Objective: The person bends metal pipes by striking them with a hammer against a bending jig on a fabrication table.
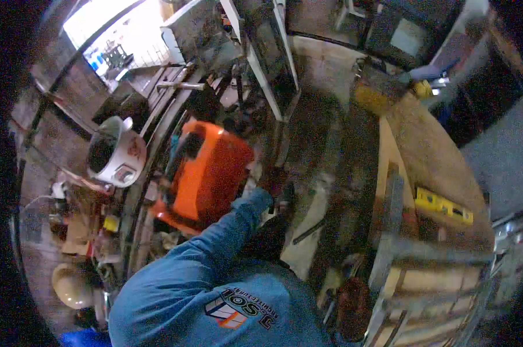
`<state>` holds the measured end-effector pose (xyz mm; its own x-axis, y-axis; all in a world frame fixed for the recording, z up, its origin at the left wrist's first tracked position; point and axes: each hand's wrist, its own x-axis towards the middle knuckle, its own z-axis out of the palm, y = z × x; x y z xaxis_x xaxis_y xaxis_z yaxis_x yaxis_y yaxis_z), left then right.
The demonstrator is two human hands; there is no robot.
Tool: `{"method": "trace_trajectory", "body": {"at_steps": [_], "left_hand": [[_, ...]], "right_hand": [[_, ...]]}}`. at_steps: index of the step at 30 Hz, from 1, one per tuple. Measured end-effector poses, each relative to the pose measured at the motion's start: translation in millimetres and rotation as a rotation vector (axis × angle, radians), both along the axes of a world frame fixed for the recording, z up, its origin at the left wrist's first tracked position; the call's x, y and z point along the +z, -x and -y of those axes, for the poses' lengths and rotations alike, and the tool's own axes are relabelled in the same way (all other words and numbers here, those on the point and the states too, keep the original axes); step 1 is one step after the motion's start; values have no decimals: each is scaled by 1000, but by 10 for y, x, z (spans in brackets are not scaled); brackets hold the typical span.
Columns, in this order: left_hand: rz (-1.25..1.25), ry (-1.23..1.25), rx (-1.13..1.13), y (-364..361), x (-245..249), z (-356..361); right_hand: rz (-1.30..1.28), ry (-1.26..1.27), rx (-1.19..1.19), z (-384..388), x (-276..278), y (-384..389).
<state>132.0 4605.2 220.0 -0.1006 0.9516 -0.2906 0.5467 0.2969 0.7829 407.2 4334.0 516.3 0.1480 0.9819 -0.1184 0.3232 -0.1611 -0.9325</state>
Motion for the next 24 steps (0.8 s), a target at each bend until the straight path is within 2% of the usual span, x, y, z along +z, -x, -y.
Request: {"method": "trace_trajectory", "body": {"at_steps": [1,2,4,5,6,9,11,12,13,15,16,18,20,22,24], "left_hand": [[-35,-15,12,-32,-647,-469],[-70,-25,31,-77,-1044,-870],[-474,-199,-202,-191,-1161,-1439],[-519,-189,-264,-194,-1191,-1586],[-563,-182,-325,-191,-1150,-1717],[-303,-98,-229,158,-138,-2092],[-214,-149,-89,465,320,-2172],[-180,-184,-11,612,528,-2195],[-151,-226,66,714,635,-2221],[-260,-387,434,667,525,-2352],[-66,-362,424,923,735,-2209],[244,-328,572,1265,1162,-1895],[435,-348,820,1395,1466,-1584],[509,-413,1148,1434,1794,-1284],[428,-487,1473,1358,2132,-1086]], "right_hand": [[-37,-82,-46,-389,224,360],[70,-144,32,-814,198,391],[279,-288,165,-1657,160,456],[294,-289,203,-2062,185,535],[232,-232,248,-2403,289,640],[61,-87,329,-3403,494,923],[108,-68,398,-4047,412,1101],[212,-87,460,-4356,381,1153],[313,-117,519,-4687,257,1127],[469,-168,626,-5426,37,1108],[494,-171,685,-5716,-47,1275],[503,-179,849,-6237,-117,1721],[514,-187,1063,-6638,-169,2246],[503,-187,1296,-6946,-247,2791],[363,-110,1520,-7140,-329,3288]]}}
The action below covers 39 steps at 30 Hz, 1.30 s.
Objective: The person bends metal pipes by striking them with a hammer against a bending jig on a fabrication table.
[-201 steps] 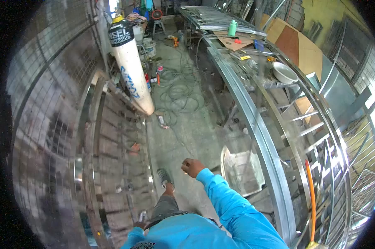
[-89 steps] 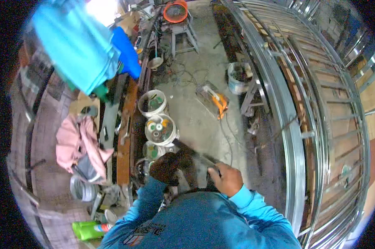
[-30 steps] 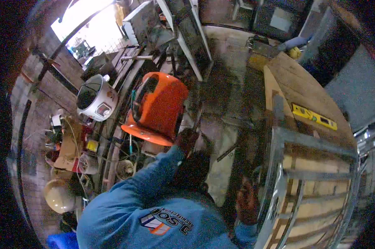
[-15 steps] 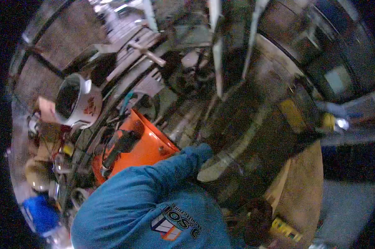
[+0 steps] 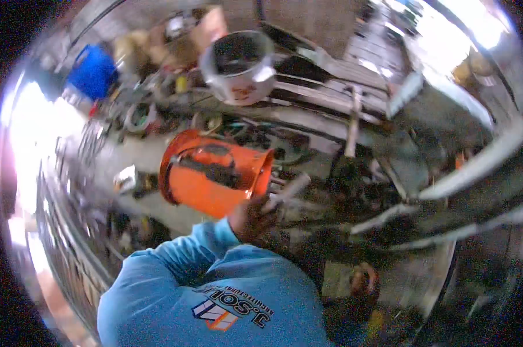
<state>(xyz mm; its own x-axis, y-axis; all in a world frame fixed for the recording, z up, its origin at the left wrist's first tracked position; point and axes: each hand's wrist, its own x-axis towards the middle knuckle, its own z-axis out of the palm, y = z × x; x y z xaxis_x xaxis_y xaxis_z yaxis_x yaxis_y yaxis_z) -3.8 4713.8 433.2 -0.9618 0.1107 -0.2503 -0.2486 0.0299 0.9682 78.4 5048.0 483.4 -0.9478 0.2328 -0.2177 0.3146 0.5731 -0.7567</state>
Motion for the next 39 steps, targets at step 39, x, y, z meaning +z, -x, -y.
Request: {"method": "trace_trajectory", "body": {"at_steps": [39], "left_hand": [[32,138,1766,-1320,-1331,2125]], "right_hand": [[19,-255,1844,4949,-190,1599]]}}
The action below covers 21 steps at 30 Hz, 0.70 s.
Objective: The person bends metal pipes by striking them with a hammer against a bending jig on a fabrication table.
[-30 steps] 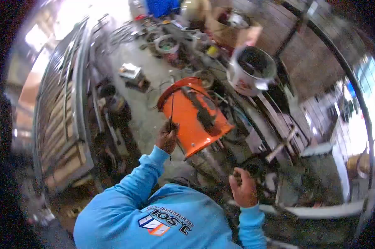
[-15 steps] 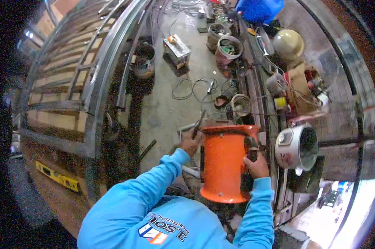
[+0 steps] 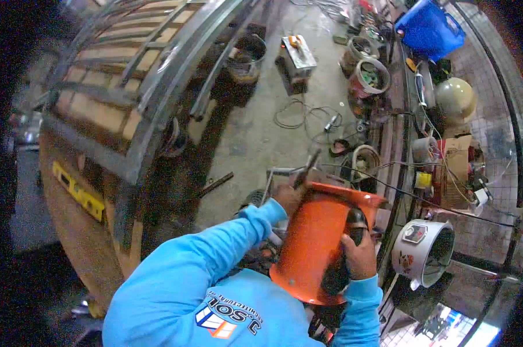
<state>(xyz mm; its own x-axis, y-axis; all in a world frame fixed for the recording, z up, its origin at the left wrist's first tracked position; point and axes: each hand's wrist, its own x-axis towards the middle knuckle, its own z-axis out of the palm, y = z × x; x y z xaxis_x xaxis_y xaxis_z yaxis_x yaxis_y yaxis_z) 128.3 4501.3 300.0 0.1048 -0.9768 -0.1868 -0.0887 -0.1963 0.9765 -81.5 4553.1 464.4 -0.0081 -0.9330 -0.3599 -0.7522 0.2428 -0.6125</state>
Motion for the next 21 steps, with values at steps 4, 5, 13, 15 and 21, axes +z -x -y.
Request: {"method": "trace_trajectory", "body": {"at_steps": [4,5,13,15,21], "left_hand": [[115,24,110,-614,442,-181],[182,30,128,-762,492,-206],[399,93,192,-1913,1295,-442],[498,257,186,-2174,1030,-686],[443,-123,45,-2381,464,-1125]], "right_hand": [[134,181,188,-44,226,-439],[168,242,228,-76,241,-524],[442,-23,12,147,-429,-1452],[484,-142,-153,72,-659,-1644],[543,-45,-126,-172,-1169,-2286]]}}
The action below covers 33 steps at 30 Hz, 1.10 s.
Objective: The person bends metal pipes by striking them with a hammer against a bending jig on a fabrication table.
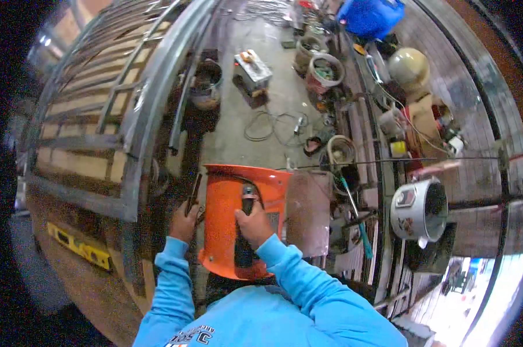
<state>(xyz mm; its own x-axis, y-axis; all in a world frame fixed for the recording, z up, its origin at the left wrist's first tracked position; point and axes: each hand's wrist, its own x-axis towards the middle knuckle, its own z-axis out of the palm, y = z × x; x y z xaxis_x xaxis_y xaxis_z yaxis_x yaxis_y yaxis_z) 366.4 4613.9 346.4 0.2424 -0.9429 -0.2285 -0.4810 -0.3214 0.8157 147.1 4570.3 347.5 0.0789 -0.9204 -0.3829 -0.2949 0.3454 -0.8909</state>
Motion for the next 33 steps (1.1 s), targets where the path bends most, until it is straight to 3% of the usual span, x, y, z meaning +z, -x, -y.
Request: {"method": "trace_trajectory", "body": {"at_steps": [2,4,7,11,14,17,18,19,20,22,25,27,29,31,33], "left_hand": [[122,-1,-35,-68,-523,-123],[40,-32,10,-3,-279,-70],[5,-68,24,61,-159,-89],[44,-81,-23,71,-112,-55],[70,-121,-20,88,-228,-55],[-53,-214,17,126,-200,-29],[-121,-260,35,117,-190,-29],[120,-78,-66,87,-273,-68],[78,-125,-69,65,-285,-61],[-3,-247,-90,79,-296,-18],[74,-170,-167,53,-517,55],[80,-164,-188,37,-574,249],[327,0,-295,-80,-829,414],[289,-183,-184,29,-699,776],[235,-398,-213,-78,-1261,1031]], "right_hand": [[153,-120,-73,44,-18,-19],[319,-309,-197,132,313,-90],[187,-238,-244,7,-137,-159],[159,-178,-237,-157,-96,-313],[87,-197,-244,-336,-752,-427],[485,-407,-498,-375,-713,-435],[499,-437,-541,-405,-788,-441],[510,-473,-587,-466,-896,-440],[521,-511,-635,-531,-988,-436],[491,-508,-582,-704,-1093,-451],[414,-645,-534,-806,-929,-448],[351,-510,-493,-961,-889,-459],[356,-543,-455,-1116,-883,-437],[430,-595,-487,-1182,-797,-340],[467,-589,-486,-1229,-727,-236]]}}
